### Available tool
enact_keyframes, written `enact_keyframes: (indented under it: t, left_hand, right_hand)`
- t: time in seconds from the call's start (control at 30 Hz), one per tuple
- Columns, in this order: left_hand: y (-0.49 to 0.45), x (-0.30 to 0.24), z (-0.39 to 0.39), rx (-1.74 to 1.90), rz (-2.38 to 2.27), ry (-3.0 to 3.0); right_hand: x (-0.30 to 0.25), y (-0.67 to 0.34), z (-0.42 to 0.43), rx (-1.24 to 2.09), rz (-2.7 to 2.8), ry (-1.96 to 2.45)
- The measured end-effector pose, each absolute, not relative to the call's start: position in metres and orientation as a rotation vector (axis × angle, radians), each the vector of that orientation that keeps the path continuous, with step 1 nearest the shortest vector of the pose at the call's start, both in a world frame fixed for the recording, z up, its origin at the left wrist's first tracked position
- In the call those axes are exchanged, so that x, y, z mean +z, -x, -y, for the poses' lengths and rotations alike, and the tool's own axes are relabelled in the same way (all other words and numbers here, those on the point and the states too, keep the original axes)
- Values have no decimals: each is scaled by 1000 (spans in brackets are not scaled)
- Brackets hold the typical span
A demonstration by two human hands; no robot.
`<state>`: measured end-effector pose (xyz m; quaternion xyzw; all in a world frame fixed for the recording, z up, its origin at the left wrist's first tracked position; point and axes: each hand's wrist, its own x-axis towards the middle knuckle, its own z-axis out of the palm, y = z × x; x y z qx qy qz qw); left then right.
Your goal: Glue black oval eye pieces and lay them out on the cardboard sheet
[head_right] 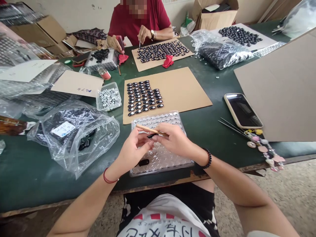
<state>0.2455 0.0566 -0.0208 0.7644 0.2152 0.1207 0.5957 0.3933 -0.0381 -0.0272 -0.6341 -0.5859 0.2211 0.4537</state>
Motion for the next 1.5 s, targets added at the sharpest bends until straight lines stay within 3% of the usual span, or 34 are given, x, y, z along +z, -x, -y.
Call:
enact_keyframes:
  t: [0.2, 0.37, 0.57, 0.73, 1.1, 1.5]
  left_hand:
    - [-229, 5, -71, 165, -449, -2414]
    - [-210, -5, -63, 134, -347, -2657]
    - [-195, -37, -52, 284, -275, -2563]
    - [-195, -49, -56, 342, -175, -2448]
    - [-198, -51, -54, 447, -113, -2505]
    - [-211, -51, -60, 512, -70, -2588]
  right_hand:
    - [-34, -400, 32, 470, 1263, 1640]
    - [-39, -411, 26, 508, 1062, 1650]
    - [-29, -430, 19, 547, 954, 1688]
    - [-23, -464, -22, 328, 1036, 1715]
    - [-86, -558, -173, 136, 1272, 2010]
    - [-107, -558, -178, -28, 1492, 2115]
